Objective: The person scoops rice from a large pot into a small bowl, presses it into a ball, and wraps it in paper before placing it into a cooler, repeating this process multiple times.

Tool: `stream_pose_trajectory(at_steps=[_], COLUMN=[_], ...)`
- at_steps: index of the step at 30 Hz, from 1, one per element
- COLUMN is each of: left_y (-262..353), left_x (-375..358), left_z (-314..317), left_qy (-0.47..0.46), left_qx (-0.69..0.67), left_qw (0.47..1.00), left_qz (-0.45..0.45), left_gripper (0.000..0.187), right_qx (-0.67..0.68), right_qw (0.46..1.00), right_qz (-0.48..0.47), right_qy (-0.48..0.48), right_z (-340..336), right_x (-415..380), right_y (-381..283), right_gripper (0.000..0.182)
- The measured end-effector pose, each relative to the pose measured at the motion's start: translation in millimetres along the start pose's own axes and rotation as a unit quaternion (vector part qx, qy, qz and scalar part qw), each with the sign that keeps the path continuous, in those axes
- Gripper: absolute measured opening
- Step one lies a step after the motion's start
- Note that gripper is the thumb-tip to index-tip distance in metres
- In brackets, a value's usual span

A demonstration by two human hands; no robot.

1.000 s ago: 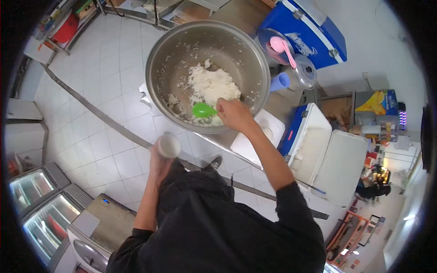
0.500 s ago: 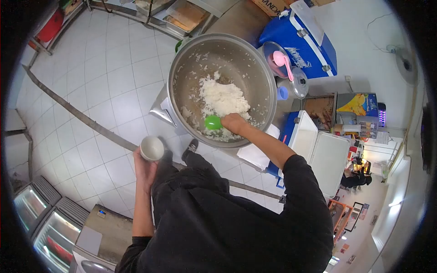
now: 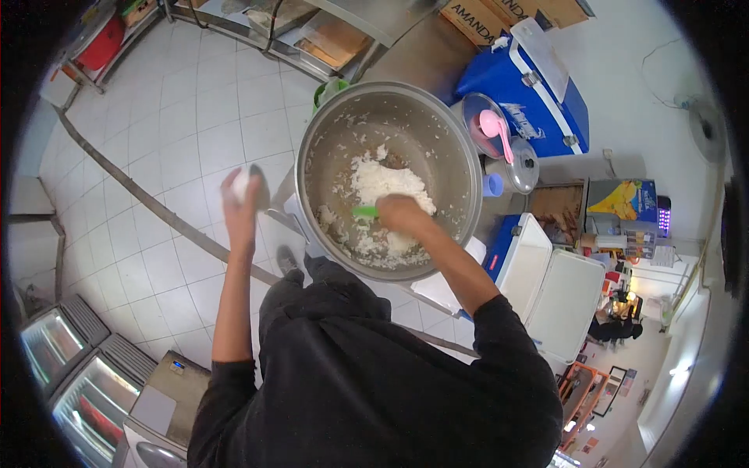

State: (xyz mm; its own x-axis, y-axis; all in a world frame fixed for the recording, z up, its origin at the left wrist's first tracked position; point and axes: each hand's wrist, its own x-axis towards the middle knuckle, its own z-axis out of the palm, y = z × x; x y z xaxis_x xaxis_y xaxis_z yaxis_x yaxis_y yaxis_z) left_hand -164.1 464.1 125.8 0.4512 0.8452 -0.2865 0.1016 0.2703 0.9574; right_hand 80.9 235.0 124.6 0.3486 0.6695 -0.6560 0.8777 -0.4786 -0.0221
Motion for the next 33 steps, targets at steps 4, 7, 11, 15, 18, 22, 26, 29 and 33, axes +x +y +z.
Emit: stream_pose_trajectory(at_steps=[4,7,11,15,18,22,26,29,33], left_y=[-15,-16,-20,-36,-35,-38,-37,-30,-33], left_x=[53,60,63,65,65,68,66,63,62], left_z=[38,58,64,67,67,69,66,69,69], left_qy=[-0.041,-0.091,-0.095,-0.086,-0.096,-0.089,-0.084,-0.092,-0.086], left_qx=[0.173,0.180,0.142,0.124,0.120,0.118,0.126,0.091,0.088], left_qw=[0.975,0.972,0.978,0.984,0.985,0.984,0.983,0.988,0.988], left_qz=[0.130,0.120,0.116,0.089,0.075,0.100,0.099,0.084,0.092], left_gripper=[0.077,0.073,0.064,0.060,0.059,0.059,0.058,0.058,0.057], right_qx=[-0.055,-0.065,-0.091,-0.064,-0.039,0.009,0.018,0.005,0.000], right_qw=[0.990,0.993,0.993,0.995,0.992,0.988,0.991,0.995,0.997], right_qz=[0.061,0.024,-0.072,-0.033,-0.039,-0.024,0.001,0.001,-0.017], right_qy=[0.113,0.091,0.032,0.072,0.115,0.155,0.131,0.097,0.076], right_z=[-64,-66,-64,-27,-18,5,30,38,30], right_x=[41,89,82,41,8,-9,-23,-40,-46], right_y=[55,83,74,45,26,10,-4,-11,-4], right_gripper=[0.021,0.022,0.026,0.022,0.021,0.023,0.026,0.026,0.026])
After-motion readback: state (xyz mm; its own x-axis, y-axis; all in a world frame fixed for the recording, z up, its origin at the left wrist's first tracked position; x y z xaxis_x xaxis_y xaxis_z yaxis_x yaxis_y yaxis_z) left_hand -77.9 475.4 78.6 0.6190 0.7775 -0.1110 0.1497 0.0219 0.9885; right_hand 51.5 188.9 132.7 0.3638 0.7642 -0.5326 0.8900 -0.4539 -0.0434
